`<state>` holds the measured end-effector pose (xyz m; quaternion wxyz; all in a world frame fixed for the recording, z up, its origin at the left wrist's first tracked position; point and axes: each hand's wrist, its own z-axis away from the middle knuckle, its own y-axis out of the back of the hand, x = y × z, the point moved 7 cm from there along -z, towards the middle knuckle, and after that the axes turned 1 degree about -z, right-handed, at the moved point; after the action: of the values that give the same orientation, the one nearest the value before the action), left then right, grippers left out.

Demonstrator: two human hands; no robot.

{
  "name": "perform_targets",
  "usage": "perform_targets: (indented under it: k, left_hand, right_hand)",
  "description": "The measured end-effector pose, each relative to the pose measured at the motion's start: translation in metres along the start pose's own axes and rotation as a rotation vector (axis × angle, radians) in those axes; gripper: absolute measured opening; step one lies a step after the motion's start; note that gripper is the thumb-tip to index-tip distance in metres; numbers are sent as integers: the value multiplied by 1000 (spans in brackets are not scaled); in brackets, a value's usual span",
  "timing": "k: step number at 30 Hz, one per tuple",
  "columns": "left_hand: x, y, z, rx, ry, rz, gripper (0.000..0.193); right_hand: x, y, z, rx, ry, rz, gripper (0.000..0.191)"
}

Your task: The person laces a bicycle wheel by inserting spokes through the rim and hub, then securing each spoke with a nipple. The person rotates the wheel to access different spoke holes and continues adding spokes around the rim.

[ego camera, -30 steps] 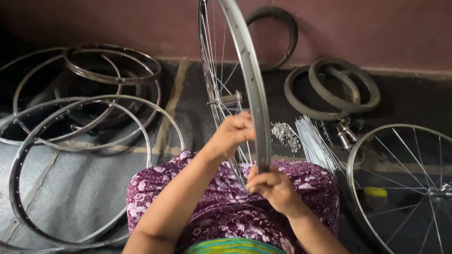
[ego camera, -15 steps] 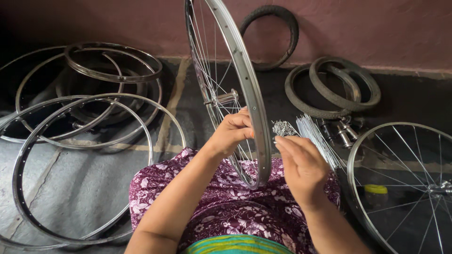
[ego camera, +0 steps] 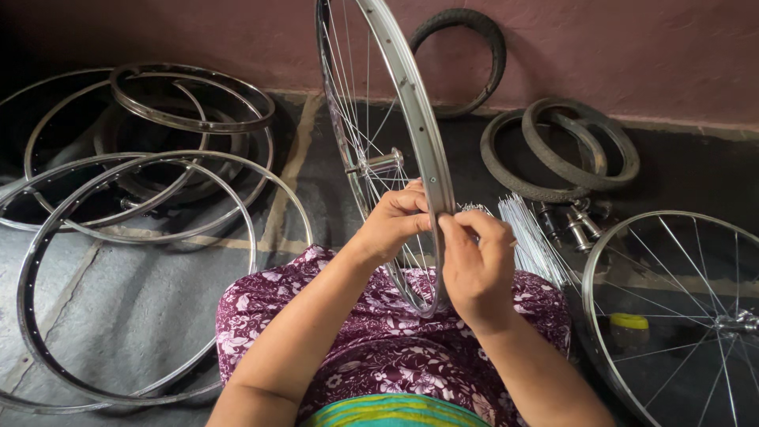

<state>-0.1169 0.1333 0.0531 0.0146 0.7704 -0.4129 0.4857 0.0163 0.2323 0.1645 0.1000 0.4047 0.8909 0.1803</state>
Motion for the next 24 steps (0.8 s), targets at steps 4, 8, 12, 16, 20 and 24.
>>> perform_targets:
  k: [4, 8, 12, 16, 20, 24]
  left_hand:
    - [0, 0, 1, 23, -11, -42, 16]
    - [-1, -1, 1, 41, -16, -52, 15]
    - [-2, 1, 1, 50, -10, -50, 14]
    - [-5, 4, 1, 35, 50, 25, 14]
    - [-4, 8, 0, 1, 69, 2, 15]
    - [-4, 11, -4, -17, 86, 43, 13]
  right_hand:
    - [-5, 1, 0, 26, 40, 9, 19]
    - [-2, 4, 2, 60, -6, -28, 18]
    - [-1, 2, 2, 39, 7, -32, 17]
    - [-3, 1, 2, 57, 55, 10, 16]
    - [-6, -3, 4, 11, 99, 72, 17]
    - [-8, -4, 9, -35, 132, 74, 21]
